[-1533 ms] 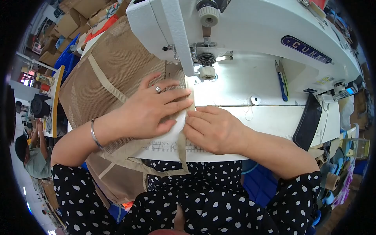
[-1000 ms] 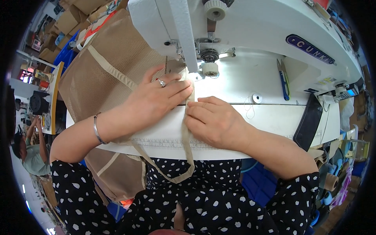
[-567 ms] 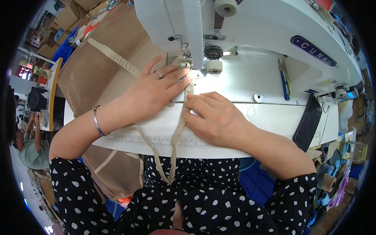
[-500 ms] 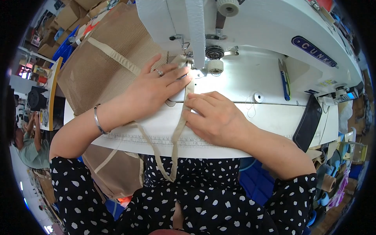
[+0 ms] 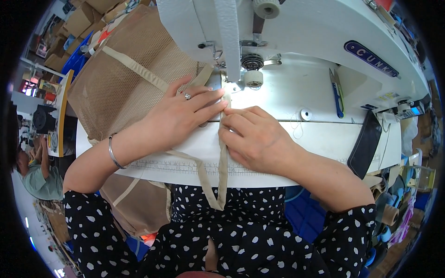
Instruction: Sewing a tan mesh bag using an industrial sewing machine.
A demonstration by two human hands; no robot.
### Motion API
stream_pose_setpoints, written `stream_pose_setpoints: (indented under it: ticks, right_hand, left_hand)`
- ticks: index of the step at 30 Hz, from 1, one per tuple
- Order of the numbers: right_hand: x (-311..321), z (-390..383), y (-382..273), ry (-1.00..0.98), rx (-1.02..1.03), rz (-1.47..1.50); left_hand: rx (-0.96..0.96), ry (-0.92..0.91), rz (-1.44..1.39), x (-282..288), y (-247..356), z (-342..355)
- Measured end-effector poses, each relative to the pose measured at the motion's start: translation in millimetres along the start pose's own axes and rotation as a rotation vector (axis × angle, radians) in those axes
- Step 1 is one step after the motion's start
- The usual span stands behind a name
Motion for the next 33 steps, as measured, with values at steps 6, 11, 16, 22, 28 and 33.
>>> stream_pose_setpoints:
  ticks: [6, 11, 16, 22, 28, 33]
  right_hand:
    - [2, -1, -1, -0.006, 0.008, 0.019]
    - [4, 0, -2, -0.017, 0.014, 0.017]
    - [3, 0, -1, -0.026, 0.017, 0.013]
    - [4, 0, -1, -0.019, 0.015, 0.013]
    - [3, 0, 0, -0.029, 0.009, 0.014]
    - [4, -1, -1, -0.027, 0.020, 0.010]
  left_hand:
    - [-0.005, -0.121, -0.109, 13, 0, -3]
    - [-0.011, -0.218, -0.210, 21, -3, -5]
    - [-0.030, -0.353, -0.205, 28, 2, -5]
    - [-0.010, -0.285, -0.229, 26, 4, -7]
    - [-0.012, -0.365, -0.250, 29, 3, -4]
    - [-0.015, -0.360, -0.249, 29, 3, -4]
Point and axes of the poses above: each hand's wrist, its own z-axis towards the middle knuckle, its own x-axis out of the back of the hand, y = z × x, the point moved 2 cm from there along z, towards the middle knuckle, and after that the axes turned 10 degrees about z, right-handed, at the moved point
